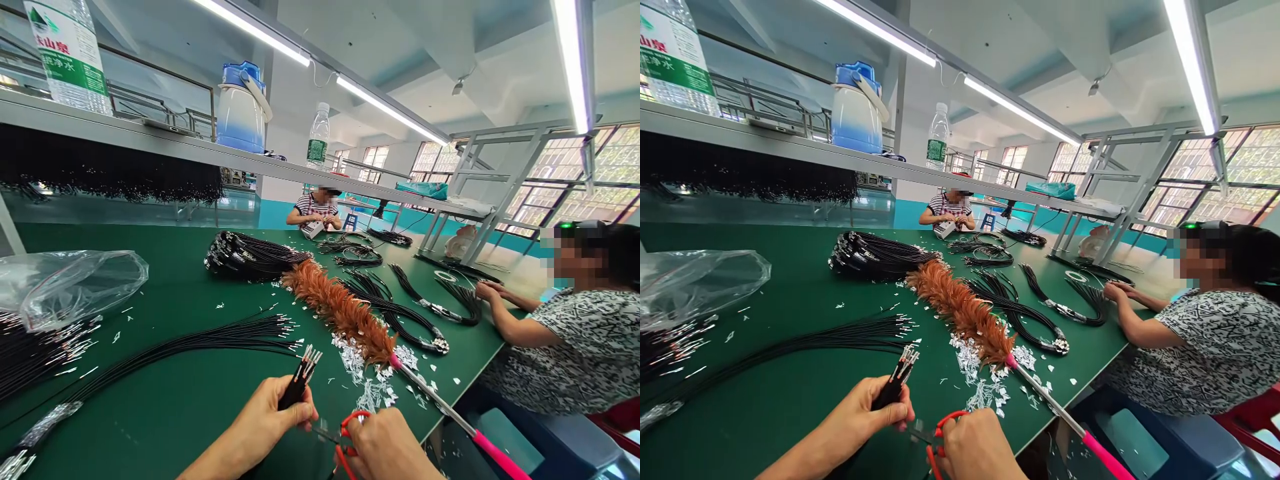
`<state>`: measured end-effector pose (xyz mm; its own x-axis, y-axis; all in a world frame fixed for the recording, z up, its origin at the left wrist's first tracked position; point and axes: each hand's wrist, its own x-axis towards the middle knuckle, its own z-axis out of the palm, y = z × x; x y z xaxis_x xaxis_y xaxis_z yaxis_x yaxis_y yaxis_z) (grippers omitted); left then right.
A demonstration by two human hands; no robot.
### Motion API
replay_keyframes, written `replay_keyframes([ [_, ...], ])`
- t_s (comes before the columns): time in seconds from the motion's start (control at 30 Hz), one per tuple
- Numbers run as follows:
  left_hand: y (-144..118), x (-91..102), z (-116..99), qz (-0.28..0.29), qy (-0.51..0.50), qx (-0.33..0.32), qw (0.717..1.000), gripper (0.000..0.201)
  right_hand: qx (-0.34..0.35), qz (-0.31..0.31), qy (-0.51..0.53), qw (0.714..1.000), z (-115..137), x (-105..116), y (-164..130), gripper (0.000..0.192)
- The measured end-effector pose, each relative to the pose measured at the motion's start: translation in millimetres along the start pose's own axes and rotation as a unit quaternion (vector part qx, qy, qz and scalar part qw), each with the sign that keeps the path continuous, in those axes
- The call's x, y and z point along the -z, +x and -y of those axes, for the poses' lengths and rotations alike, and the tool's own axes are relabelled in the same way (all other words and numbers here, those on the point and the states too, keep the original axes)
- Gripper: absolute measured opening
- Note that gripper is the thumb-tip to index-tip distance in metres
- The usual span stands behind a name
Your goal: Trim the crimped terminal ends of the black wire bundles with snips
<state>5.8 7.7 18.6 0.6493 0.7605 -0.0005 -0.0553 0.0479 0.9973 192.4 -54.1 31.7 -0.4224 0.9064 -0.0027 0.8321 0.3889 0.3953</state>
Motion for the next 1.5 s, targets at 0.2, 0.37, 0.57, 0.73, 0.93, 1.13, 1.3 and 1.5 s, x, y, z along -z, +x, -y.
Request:
replay_keyframes([
  [0.2, 4, 4.1, 3, -0.032, -0.046, 0.007, 0.998, 0.023, -0.063, -0.040, 0.047, 0.996, -7, -36, -8, 0.021],
  [0.37, 4, 7.7, 7, -0.011, -0.087, 0.033, 0.996, 0.032, -0.244, -0.107, 0.367, 0.891, -21, -41, -4, 0.032],
  [0.57, 3, 4.3, 5, 0.015, -0.072, 0.041, 0.996, 0.022, -0.288, -0.073, 0.752, 0.588, 0, -23, 20, 0.036],
  [0.73, 6, 0.1, 6, -0.003, -0.029, 0.068, 0.997, 0.017, -0.276, -0.111, 0.802, 0.518, 17, -25, 37, 0.043],
  [0.93, 7, -3.1, 4, -0.022, -0.051, 0.065, 0.996, 0.019, -0.259, -0.122, 0.819, 0.497, 22, -21, 40, 0.038],
  [1.13, 2, -1.3, -1, 0.014, -0.125, 0.073, 0.989, 0.031, -0.185, -0.116, 0.837, 0.502, 21, -17, 34, 0.035],
  [1.3, 1, -0.4, -3, 0.018, -0.125, 0.072, 0.989, 0.028, -0.166, -0.124, 0.869, 0.449, 23, -23, 32, 0.032],
  [1.5, 1, 0.9, -4, -0.013, -0.111, 0.066, 0.992, 0.024, -0.232, -0.146, 0.855, 0.440, 28, -25, 32, 0.038],
])
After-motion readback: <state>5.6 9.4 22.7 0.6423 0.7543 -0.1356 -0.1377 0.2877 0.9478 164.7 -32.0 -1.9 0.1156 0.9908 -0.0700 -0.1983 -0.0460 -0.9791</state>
